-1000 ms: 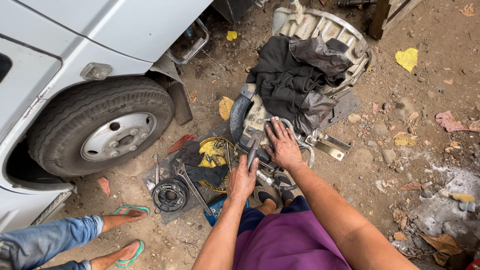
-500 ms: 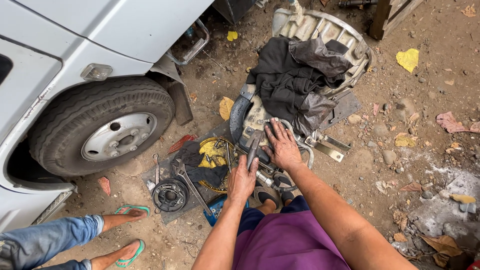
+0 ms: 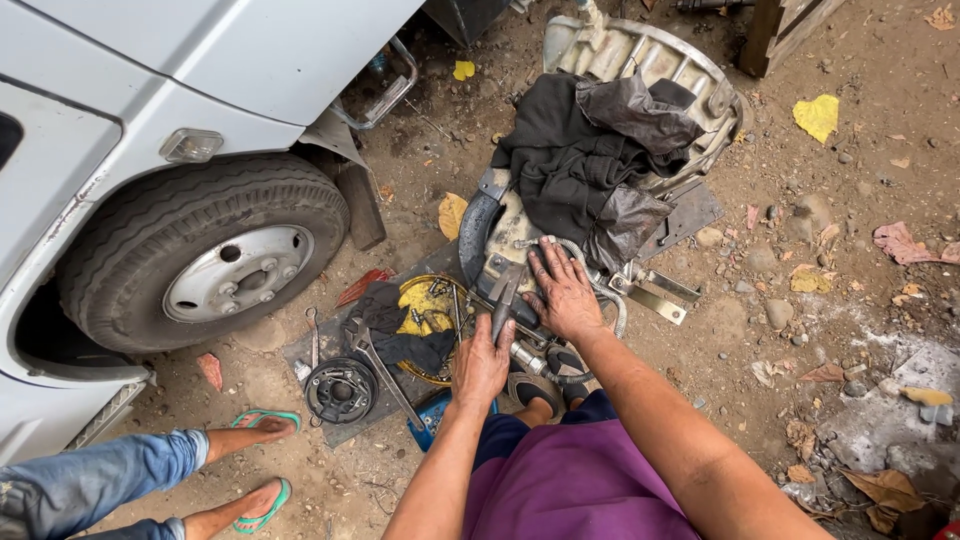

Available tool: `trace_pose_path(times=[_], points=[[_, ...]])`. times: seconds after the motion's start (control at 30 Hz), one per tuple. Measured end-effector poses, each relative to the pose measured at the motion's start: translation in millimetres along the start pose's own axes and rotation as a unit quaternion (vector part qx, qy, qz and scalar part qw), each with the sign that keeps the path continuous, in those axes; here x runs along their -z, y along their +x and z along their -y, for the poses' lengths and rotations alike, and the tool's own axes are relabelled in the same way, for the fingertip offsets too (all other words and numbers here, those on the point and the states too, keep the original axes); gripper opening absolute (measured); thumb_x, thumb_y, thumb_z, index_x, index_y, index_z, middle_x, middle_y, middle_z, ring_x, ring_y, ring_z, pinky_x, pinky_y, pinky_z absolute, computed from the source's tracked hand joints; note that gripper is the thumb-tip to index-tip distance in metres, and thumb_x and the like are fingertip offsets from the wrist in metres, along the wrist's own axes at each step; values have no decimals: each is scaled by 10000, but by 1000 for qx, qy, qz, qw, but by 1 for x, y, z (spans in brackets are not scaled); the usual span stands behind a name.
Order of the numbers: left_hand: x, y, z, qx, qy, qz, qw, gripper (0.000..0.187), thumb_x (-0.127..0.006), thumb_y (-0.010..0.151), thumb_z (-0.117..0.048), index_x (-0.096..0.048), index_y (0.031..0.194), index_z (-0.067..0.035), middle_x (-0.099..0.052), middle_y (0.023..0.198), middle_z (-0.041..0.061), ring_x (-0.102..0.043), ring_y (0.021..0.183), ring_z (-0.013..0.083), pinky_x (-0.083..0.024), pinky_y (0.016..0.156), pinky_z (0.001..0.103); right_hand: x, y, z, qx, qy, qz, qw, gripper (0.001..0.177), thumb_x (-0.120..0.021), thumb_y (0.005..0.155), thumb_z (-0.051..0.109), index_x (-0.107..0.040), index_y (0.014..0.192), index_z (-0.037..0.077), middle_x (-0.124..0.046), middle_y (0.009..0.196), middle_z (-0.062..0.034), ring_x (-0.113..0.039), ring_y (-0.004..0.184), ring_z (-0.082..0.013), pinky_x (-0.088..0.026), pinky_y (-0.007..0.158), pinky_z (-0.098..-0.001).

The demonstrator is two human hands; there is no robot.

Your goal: The person picks up small metal pieces from the floor, walks to a vehicle, and uses a hammer to work on a brake assembly placed on the ground. They also handle a wrench and other tools while working on the vehicle part.

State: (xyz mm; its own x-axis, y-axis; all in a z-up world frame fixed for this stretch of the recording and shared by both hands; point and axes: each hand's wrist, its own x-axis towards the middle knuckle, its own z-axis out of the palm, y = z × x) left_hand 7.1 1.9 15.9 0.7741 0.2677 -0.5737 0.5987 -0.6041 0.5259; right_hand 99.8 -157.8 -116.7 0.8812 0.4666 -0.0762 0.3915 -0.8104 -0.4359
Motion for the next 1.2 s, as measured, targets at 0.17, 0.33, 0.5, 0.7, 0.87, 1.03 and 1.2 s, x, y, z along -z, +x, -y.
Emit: trace_pose_path(times=[0.17,0.33,0.5,0.7,0.87,1.03,1.2], points=[[-3,6,10,-6,38,15,999,404,-456,1016,-561,-572,1070,-178,-735,913,250,-721,972,476,-550,826,575,-1,-1,-1,4,-4,-2,1000,764,-616,949,499,-373,1595,172,-205,1712,-135,-252,1554,-332,-277,1212,-529],[-4,6,5,-9,17,13,1000,420,-465,1013,-563,-587,1064,-164,-729,898,273,-709,977,504,-538,818,584,1,1,-1,2,2,-4,1000,767,-621,947,499,-372,1594,171,-203,1712,-139,-249,1554,-336,-284,1208,-542],[-4,-3,5,4,22,15,1000,400,-448,1019,-570,-568,1098,-197,-733,888,248,-718,982,480,-545,846,568,-2,0,-2,3,-3,2,1000,763,-601,957,508,-360,1603,182,-202,1714,-132,-251,1553,-333,-272,1215,-531],[-1,4,10,-2,7,14,1000,383,-476,1019,-548,-586,1079,-186,-727,880,251,-719,958,490,-543,808,567,-1,0,-1,4,5,-1,1000,772,-620,946,494,-359,1602,183,-190,1715,-137,-246,1553,-341,-281,1209,-547],[-8,1,18,21,-78,-14,997,408,-482,1017,-543,-606,1081,-159,-709,881,295,-696,959,526,-518,796,570,-5,1,-2,5,55,-54,997,537,-728,877,422,-579,1343,203,-314,1662,-123,-358,1504,-352,-325,1169,-531],[-9,-6,34,33,-130,-48,990,414,-511,1015,-517,-604,1057,-116,-683,858,336,-681,931,553,-510,764,570,-6,4,4,10,52,-95,994,304,-790,838,367,-678,1013,145,-386,1620,-139,-421,1469,-368,-366,1124,-519],[-3,-25,24,46,-141,-61,987,410,-536,1000,-505,-626,1021,-105,-685,807,324,-698,893,531,-516,725,549,-13,11,9,-20,34,-122,992,206,-787,837,335,-700,921,168,-431,1575,-116,-476,1406,-374,-394,1070,-513]])
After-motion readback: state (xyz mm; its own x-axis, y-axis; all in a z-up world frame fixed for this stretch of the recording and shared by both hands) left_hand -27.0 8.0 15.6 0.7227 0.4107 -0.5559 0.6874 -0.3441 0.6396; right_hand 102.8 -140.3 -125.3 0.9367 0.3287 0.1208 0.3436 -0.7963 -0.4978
